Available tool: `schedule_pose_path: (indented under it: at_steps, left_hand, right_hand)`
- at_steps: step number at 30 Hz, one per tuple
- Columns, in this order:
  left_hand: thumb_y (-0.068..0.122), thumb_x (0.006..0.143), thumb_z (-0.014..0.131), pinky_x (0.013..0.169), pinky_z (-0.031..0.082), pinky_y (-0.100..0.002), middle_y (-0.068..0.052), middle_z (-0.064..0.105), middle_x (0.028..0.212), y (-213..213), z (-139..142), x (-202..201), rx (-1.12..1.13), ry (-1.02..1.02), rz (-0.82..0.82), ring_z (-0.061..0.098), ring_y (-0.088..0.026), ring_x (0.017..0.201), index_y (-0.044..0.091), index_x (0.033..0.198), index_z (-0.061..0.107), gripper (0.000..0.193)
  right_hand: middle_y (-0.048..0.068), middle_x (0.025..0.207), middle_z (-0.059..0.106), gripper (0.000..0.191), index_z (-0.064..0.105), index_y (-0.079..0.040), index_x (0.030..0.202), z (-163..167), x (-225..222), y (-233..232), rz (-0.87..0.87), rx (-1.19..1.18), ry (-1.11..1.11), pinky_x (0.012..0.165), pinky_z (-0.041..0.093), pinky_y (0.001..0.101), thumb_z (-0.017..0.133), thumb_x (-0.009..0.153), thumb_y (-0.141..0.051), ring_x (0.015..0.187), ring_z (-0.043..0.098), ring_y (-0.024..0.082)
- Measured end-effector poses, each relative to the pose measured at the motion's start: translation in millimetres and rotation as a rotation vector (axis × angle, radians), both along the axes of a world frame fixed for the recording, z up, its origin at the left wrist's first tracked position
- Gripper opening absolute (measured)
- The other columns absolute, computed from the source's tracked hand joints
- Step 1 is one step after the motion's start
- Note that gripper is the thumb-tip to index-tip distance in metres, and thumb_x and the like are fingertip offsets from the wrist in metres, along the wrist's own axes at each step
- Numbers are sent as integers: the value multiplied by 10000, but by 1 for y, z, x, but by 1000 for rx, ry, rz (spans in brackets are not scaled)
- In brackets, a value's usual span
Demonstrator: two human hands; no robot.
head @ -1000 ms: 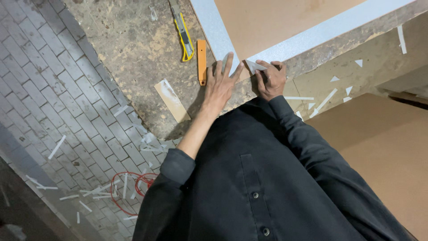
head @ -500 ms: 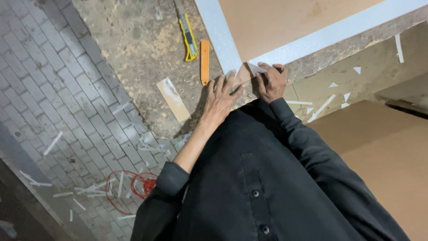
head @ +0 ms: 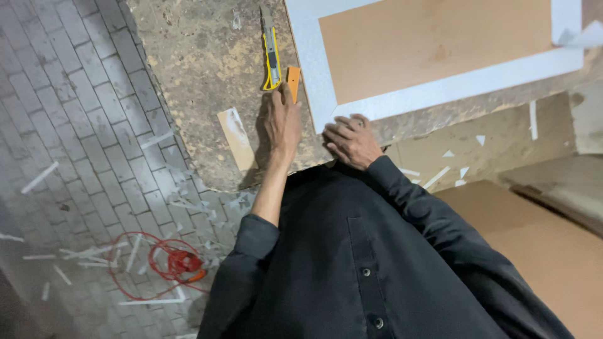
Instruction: The person peels protective paper off white foam board frame pieces on a workbench, sands their edges with an orange sanding block, and trims with a utility knife. They then spread glue from a green packet onto a brown backing board using a small applicator block and press white foam board strips onto the glued edges of the backing board.
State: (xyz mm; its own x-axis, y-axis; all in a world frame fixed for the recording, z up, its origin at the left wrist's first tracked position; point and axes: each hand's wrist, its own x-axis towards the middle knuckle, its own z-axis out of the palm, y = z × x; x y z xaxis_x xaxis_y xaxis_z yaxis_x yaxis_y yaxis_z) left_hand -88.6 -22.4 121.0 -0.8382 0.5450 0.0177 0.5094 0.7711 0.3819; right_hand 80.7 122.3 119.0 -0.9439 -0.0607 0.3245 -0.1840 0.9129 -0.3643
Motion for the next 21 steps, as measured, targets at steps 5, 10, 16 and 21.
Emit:
schedule_pose_path:
  at_steps: [5,10,16,21]
  left_hand:
    - [68,1015,603,845,563,-461,-203,607,1210,22,-1,27,95,-215,107,656,-375,1047,15,1457,500,458]
    - [9,966,526,883,613,-440,-243,646,1371,85,6,114,558,118,-73,702,-409,1111,127,1526,455,577]
    - [194,986,672,418,506,-441,-125,634,629,164,-20,183,163,118,-43,634,-299,461,82,1533,404,620]
    - [68,1002,612,405,476,-372,-55,637,631,115,-35,168,60,229,136,586,-200,436,63,1588,356,640]
  right_hand:
    - [65,1356,665,325,707,-80,1279,5,13,72,20,-141,-18,1082,381,524,697,978,-203,1291,587,266]
    - [53,1254,710,205,762,-99,1158,3,42,162,-131,-167,-99,941,413,440,738,957,-132,1137,611,289]
    - [64,1288,684,254,740,-75,1181,-5,60,199,-36,-176,-48,1008,429,418,752,947,-171,1179,603,284]
    - [55,1308,690,304,734,-69,1220,-10,63,206,26,-78,-54,1007,399,442,753,951,-208,1193,610,268]
